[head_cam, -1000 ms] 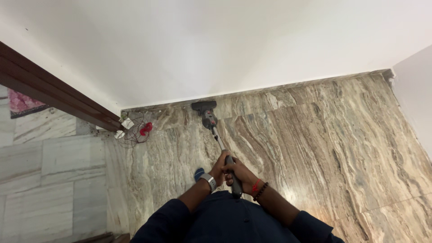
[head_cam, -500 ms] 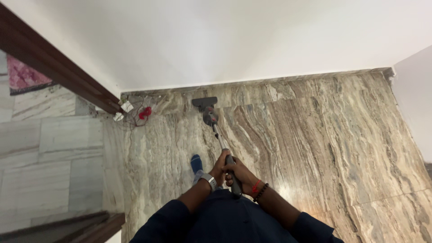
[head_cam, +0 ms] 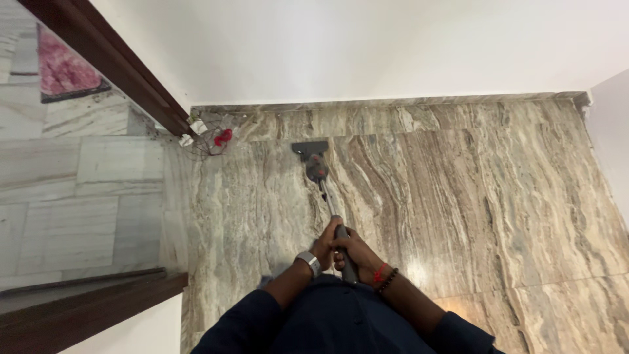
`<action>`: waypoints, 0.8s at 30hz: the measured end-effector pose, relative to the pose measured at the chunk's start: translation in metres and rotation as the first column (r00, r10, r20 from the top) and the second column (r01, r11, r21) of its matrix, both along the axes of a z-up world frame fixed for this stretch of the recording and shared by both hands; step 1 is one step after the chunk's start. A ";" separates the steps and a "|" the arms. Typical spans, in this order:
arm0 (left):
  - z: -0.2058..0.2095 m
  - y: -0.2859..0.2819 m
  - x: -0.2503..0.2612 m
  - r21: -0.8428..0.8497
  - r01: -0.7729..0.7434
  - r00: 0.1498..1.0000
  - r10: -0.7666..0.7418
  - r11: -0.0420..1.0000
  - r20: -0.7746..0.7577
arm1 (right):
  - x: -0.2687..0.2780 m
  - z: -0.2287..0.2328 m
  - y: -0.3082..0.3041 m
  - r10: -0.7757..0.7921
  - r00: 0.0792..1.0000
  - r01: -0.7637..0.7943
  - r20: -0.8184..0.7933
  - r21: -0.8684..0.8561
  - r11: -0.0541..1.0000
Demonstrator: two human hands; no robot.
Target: The person vacuums the floor, moving the vacuum head along the walls and into the corners of multiple rooms.
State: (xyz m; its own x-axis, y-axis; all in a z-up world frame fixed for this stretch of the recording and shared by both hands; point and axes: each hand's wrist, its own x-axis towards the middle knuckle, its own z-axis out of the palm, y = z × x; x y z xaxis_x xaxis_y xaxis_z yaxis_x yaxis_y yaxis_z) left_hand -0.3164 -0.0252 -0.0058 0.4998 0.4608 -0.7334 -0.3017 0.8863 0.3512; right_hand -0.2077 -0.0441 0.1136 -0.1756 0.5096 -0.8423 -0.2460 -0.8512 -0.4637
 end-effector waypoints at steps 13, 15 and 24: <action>0.027 -0.149 -0.038 -0.036 -0.019 0.999 0.020 0.999 0.044 | -0.047 0.016 -0.146 0.010 0.999 -0.011 0.053 0.010 1.000; 0.035 -0.175 -0.036 -0.064 -0.056 0.998 0.059 0.996 0.034 | -0.047 0.022 -0.171 0.022 0.998 -0.021 0.062 -0.004 1.000; 0.031 -0.230 -0.018 -0.102 -0.181 0.983 0.177 0.978 -0.046 | -0.031 0.040 -0.224 0.053 0.999 -0.053 -0.007 -0.015 0.998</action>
